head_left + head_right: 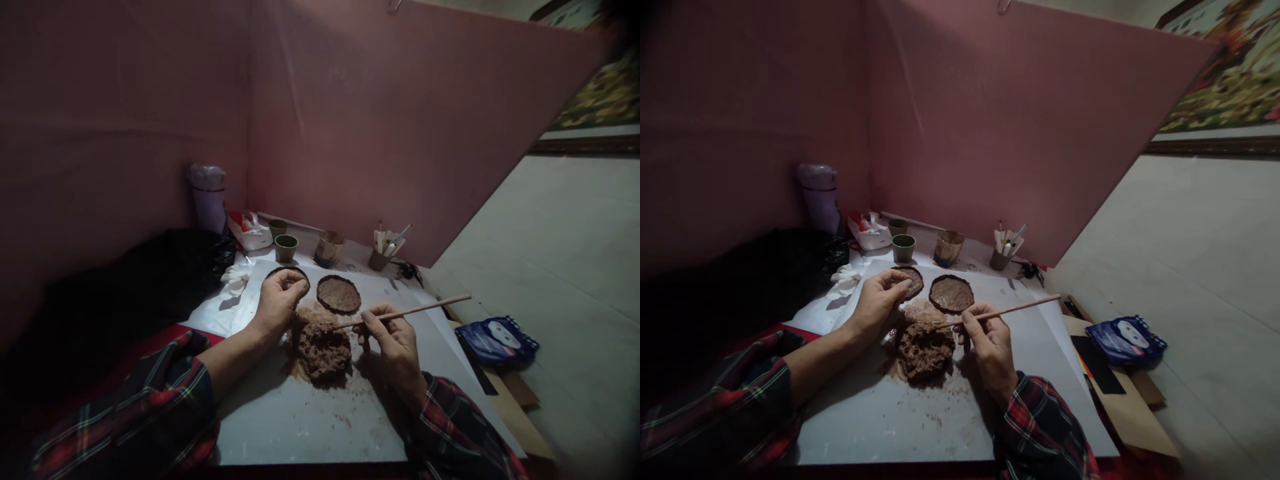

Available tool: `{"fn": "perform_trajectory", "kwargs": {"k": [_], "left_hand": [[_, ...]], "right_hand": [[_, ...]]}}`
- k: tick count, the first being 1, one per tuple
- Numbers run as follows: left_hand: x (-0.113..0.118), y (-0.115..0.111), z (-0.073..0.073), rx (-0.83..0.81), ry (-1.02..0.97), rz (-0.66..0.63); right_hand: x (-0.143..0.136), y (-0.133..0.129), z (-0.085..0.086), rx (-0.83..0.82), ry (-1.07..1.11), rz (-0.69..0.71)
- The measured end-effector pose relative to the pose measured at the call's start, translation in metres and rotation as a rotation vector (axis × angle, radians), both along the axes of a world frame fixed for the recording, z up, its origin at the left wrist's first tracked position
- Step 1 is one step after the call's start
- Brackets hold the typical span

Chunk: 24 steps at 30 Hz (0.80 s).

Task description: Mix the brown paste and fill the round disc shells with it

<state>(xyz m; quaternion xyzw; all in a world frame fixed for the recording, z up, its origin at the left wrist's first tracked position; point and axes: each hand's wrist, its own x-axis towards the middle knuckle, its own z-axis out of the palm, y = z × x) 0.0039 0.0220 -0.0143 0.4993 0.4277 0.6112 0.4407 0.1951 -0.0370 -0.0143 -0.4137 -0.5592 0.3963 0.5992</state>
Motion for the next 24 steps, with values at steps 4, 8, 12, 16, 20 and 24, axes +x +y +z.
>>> {"fn": "perform_trajectory", "kwargs": {"k": [4,8,12,16,20,24], "left_hand": [[0.0,0.0,0.0,-0.002,0.002,0.011],[0.0,-0.001,0.001,-0.01,-0.002,0.009],[0.0,-0.002,0.002,-0.011,-0.009,0.005],[0.001,-0.003,0.004,-0.016,-0.037,-0.005],[0.001,-0.003,0.005,-0.038,-0.051,-0.004],[0.001,-0.004,0.006,-0.027,-0.045,0.004]], "right_hand": [[-0.002,-0.003,-0.002,0.097,-0.013,-0.063],[-0.002,-0.003,-0.005,0.13,0.007,-0.145],[-0.001,-0.004,-0.005,0.17,-0.016,-0.27],[0.0,-0.006,-0.003,0.176,-0.038,-0.358],[-0.002,-0.008,0.0,0.165,0.002,-0.378],[-0.004,-0.008,0.006,0.18,0.117,-0.394]]}}
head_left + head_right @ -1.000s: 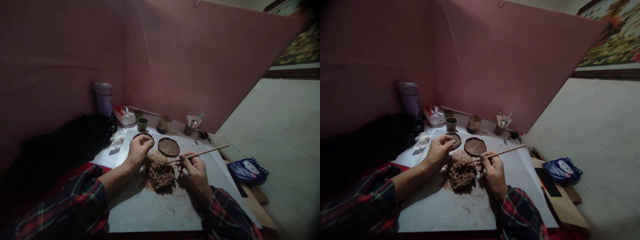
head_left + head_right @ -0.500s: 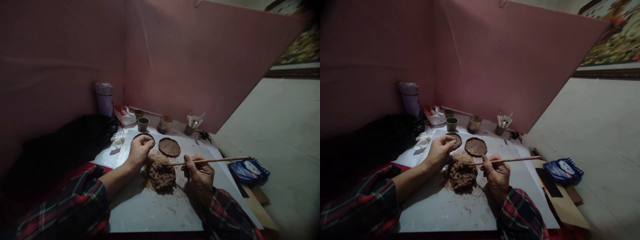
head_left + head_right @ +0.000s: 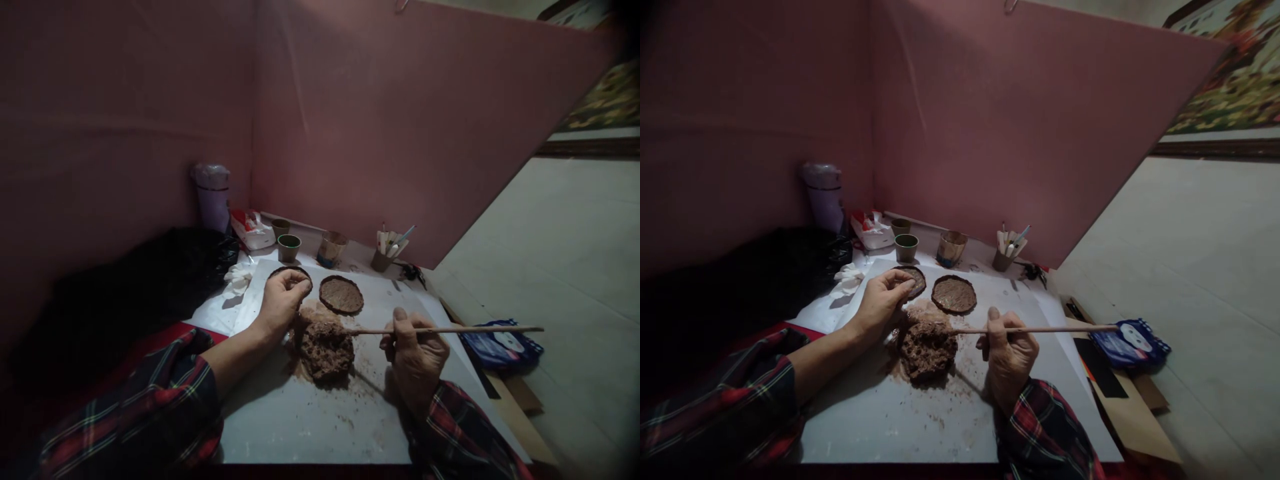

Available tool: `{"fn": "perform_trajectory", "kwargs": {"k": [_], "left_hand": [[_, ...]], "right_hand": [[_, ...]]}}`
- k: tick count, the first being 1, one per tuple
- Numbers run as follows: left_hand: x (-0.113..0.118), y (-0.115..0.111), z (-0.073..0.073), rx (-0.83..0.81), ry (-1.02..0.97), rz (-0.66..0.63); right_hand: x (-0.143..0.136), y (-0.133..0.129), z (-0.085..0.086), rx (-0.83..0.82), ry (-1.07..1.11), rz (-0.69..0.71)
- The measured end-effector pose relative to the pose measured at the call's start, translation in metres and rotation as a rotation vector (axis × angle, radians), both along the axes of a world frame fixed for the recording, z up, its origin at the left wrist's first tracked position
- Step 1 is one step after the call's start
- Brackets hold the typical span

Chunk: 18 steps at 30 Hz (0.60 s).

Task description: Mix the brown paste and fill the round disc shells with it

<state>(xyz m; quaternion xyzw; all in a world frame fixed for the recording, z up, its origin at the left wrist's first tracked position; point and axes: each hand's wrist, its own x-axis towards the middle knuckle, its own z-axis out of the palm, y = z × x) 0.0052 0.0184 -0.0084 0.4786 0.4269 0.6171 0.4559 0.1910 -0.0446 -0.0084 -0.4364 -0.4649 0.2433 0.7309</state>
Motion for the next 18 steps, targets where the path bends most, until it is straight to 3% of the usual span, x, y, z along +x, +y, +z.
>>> {"fn": "perform_trajectory", "kwargs": {"k": [3,9,18], "left_hand": [[0.0001,-0.0009,0.0014,0.002,0.002,0.003],[0.0002,-0.003,0.0049,-0.005,0.022,0.005],[0.0006,-0.0007,0.0026,-0.005,0.024,-0.008]], "right_hand": [[0.0002,0.0018,0.0031,-0.006,0.068,0.046],[0.0006,0.0056,-0.0033,-0.158,0.007,0.192],[-0.0037,0.0044,-0.005,-0.138,-0.029,0.383]]}}
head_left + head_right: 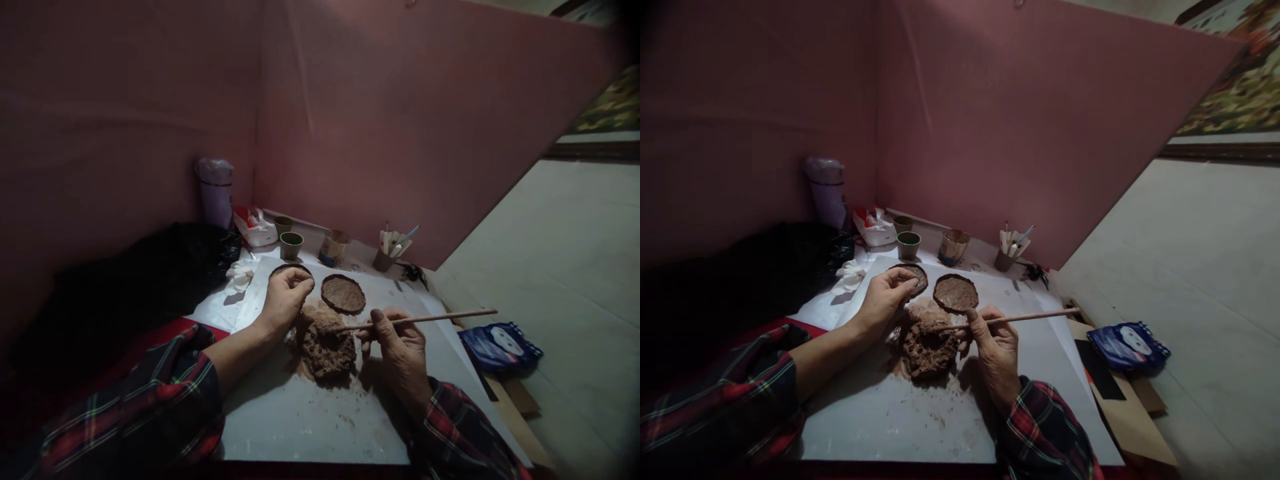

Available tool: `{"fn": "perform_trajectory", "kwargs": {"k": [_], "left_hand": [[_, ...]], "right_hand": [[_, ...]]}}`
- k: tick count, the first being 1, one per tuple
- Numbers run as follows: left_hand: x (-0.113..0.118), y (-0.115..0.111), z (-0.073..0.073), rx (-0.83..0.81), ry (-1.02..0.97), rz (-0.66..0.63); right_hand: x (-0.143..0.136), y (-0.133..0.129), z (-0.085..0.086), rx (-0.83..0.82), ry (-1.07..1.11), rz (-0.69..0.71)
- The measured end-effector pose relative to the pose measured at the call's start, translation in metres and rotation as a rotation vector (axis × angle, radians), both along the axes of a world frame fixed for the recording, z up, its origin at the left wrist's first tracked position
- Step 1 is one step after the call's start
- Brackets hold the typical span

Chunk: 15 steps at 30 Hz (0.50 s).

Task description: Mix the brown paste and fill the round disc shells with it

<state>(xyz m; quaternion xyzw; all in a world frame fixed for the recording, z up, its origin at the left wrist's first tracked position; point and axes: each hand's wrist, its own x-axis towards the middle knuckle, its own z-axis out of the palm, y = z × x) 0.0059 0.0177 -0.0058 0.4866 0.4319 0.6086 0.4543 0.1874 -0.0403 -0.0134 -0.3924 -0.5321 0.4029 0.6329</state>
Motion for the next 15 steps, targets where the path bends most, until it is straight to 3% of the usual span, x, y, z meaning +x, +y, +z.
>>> {"fn": "perform_trajectory", "kwargs": {"k": [9,15], "left_hand": [[-0.001,-0.001,0.0,-0.003,-0.001,0.002],[-0.001,0.0,-0.002,0.002,0.004,-0.004]], "right_hand": [[0.005,-0.01,-0.001,0.098,-0.183,0.035],[0.002,-0.013,-0.001,0.217,0.006,-0.007]]}}
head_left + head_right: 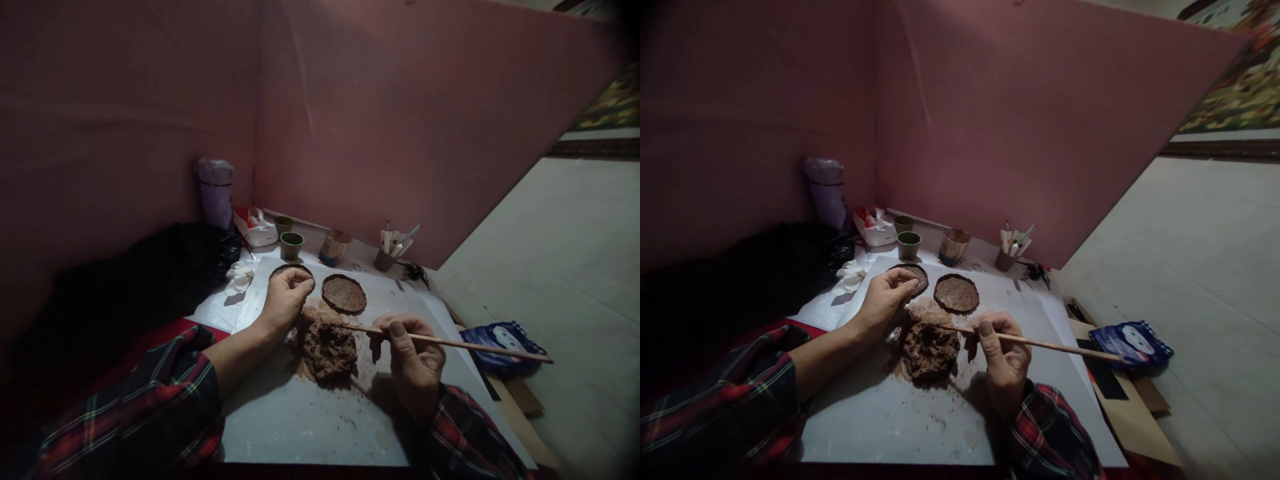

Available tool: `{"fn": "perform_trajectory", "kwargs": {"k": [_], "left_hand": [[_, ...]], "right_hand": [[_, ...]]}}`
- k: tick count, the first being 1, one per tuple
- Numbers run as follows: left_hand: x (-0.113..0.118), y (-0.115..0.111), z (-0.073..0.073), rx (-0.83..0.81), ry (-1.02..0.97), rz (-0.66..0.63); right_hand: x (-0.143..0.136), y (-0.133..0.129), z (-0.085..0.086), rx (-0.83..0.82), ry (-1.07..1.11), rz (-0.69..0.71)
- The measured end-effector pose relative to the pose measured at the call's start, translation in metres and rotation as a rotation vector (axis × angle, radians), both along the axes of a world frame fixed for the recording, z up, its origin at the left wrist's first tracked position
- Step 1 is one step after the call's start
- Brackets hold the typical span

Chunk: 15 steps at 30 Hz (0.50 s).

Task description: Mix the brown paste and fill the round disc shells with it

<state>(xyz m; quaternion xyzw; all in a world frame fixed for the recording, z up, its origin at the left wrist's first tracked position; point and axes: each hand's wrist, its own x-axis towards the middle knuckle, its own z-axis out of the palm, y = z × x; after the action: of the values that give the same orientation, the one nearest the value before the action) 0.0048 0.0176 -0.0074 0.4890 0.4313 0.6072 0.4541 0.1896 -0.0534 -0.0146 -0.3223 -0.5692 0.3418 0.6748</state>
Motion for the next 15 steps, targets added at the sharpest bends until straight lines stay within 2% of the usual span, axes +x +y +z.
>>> {"fn": "perform_trajectory", "kwargs": {"k": [7,15], "left_hand": [[0.0009,-0.0019,0.0027,-0.026,-0.001,-0.007],[0.0005,-0.001,0.001,-0.035,0.004,-0.003]], "right_hand": [[0.0012,0.0008,0.002,-0.148,-0.18,0.083],[0.0047,0.0042,-0.0005,-0.012,-0.056,-0.007]]}}
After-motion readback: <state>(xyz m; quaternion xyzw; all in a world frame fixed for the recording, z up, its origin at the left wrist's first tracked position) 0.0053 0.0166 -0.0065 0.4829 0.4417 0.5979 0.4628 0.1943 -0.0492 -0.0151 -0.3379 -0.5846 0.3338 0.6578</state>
